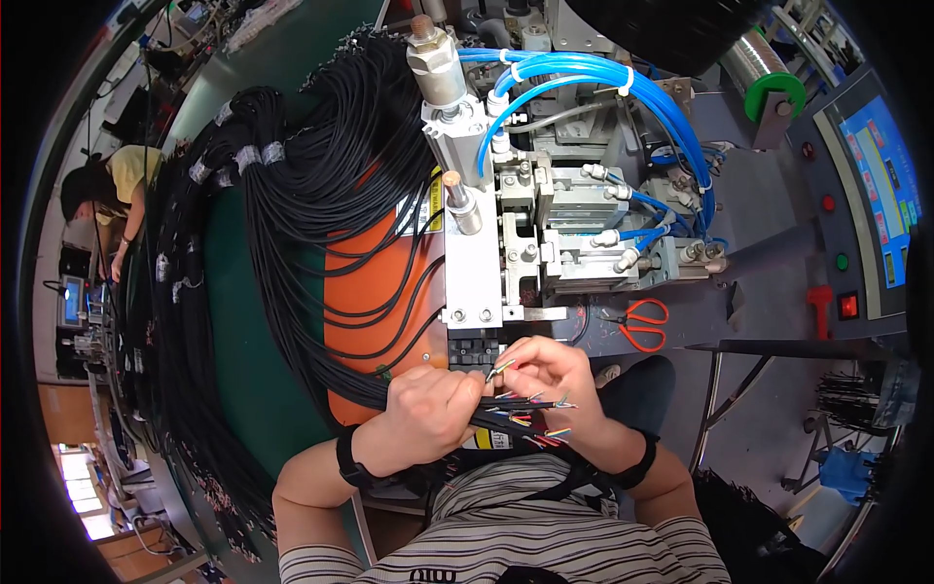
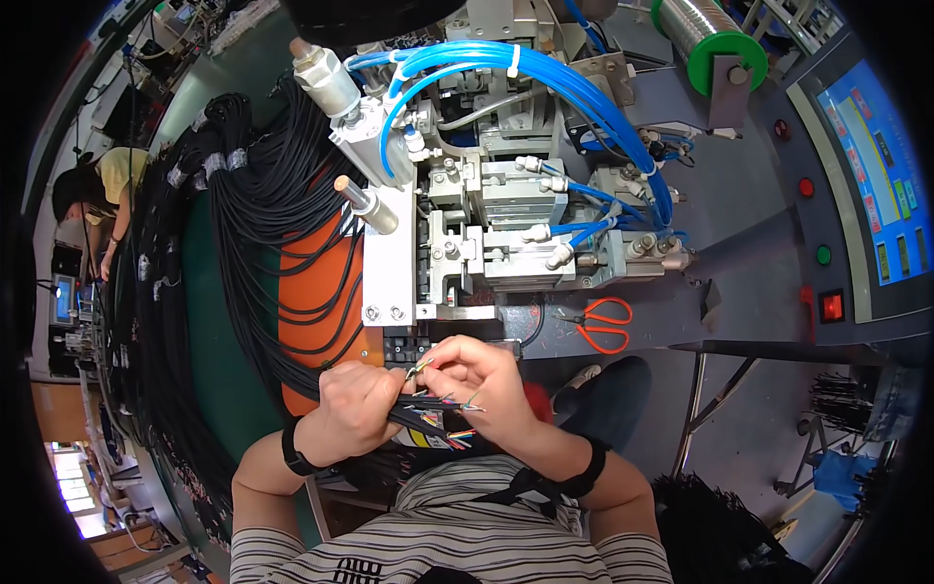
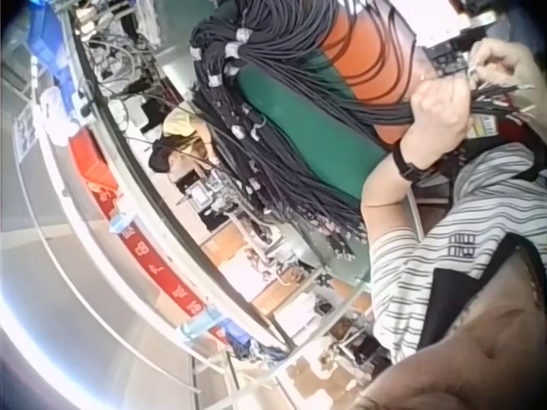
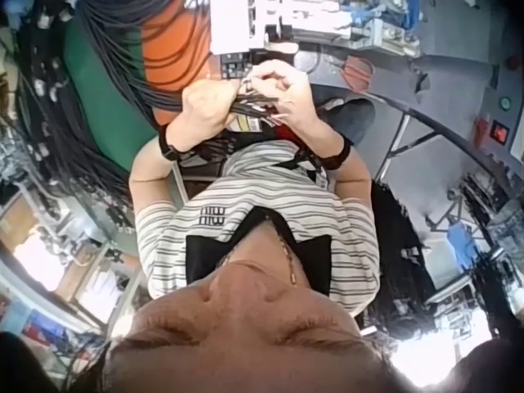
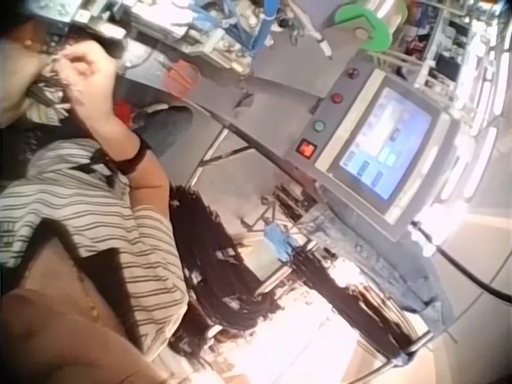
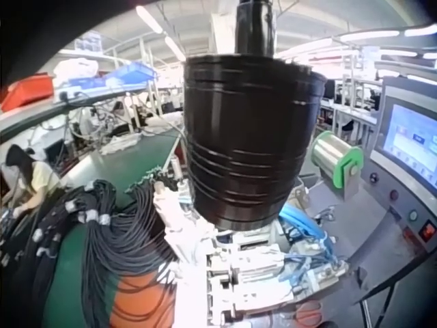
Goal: The person picks up a bundle of wires, separates the individual colored wires by hand, and inserts them one by one into a machine. After each wire is processed, the person removes the bundle and places it on the table.
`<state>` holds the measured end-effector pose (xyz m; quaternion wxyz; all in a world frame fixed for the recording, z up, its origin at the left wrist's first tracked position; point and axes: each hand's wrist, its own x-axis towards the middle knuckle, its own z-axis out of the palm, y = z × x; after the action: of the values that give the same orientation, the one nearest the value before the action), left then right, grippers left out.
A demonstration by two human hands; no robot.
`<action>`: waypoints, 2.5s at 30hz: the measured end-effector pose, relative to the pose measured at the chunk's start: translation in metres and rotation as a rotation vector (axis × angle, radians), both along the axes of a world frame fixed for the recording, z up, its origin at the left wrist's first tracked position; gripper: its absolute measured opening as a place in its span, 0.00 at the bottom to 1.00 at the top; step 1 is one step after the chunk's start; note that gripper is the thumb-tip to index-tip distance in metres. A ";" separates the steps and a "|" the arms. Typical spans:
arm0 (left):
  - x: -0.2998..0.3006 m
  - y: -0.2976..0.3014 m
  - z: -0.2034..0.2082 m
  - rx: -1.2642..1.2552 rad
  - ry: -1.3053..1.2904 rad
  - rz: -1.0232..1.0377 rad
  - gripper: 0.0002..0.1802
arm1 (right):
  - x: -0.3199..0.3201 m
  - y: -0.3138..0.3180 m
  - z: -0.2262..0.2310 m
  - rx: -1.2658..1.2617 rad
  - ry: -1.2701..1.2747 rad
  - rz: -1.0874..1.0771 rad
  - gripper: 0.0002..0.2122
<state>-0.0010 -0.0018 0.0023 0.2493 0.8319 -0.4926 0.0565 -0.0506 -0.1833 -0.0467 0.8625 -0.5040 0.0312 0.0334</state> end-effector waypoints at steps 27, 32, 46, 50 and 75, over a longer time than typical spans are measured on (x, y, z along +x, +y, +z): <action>0.000 -0.001 0.005 0.084 -0.034 0.080 0.23 | 0.013 -0.016 0.011 -0.968 -0.558 -0.157 0.04; 0.008 0.003 0.005 0.136 -0.098 -0.075 0.27 | 0.010 -0.011 0.004 -1.121 -0.445 -0.211 0.05; 0.012 -0.010 0.012 0.331 -0.211 -0.123 0.26 | 0.012 -0.011 0.005 -1.169 -0.489 -0.263 0.02; 0.014 -0.011 0.009 0.325 -0.214 -0.129 0.24 | 0.013 -0.016 0.011 -1.296 -0.526 -0.185 0.02; 0.015 0.035 -0.013 0.149 -0.039 0.106 0.23 | -0.001 -0.020 0.000 -0.940 -0.403 -0.165 0.14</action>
<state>0.0142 0.0334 -0.0102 0.1738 0.8718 -0.4554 0.0490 -0.0517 -0.2031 -0.0471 0.5316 -0.8293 -0.0842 -0.1499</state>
